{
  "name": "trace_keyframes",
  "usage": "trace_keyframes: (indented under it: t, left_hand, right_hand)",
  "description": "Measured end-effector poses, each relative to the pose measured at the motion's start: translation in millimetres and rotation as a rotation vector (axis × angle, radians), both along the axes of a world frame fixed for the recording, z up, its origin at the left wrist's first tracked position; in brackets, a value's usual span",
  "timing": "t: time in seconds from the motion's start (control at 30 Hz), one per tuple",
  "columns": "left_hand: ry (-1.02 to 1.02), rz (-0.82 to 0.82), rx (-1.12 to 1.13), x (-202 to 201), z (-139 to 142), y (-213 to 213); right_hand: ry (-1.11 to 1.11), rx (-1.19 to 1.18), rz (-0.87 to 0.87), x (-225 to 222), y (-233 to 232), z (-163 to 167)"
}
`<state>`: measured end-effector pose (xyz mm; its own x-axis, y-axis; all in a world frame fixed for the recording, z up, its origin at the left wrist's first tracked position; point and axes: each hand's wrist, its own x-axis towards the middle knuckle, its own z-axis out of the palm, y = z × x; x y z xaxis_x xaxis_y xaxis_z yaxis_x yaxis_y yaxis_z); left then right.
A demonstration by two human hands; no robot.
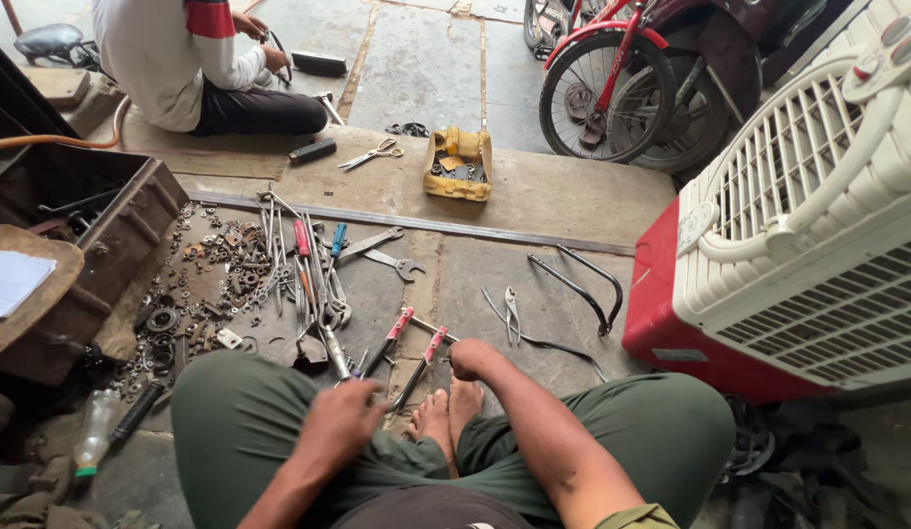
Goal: The person sits on the floor and assembles small metal parts using a wrench and a screwdriver. They pick up a metal frame, insert a bolt, and tighten it with a wrench. They also handle a white plastic object and various tools scattered on the floor.
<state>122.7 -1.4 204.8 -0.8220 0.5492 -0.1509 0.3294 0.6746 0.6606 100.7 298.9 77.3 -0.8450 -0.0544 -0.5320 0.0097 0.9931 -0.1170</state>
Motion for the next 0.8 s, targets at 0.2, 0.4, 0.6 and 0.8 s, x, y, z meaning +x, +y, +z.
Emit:
trace_keyframes:
  t: [0.2, 0.4, 0.6, 0.8]
  left_hand:
    - [0.859, 0.308, 0.189, -3, 82, -86]
    - [0.608, 0.596, 0.441, -47, 60, -131]
    - [0.312, 0.537, 0.904, -49, 13, -103]
    - [0.308, 0.189, 0.534, -18, 26, -38]
  right_hand:
    - [0.291, -0.207, -0.066, -3, 3, 6]
    - [0.517, -0.544, -0.261, 0, -13, 88]
    - [0.974, -0.869, -0.264, 52, -67, 212]
    - [0.906, -0.463, -0.077, 98, -106, 232]
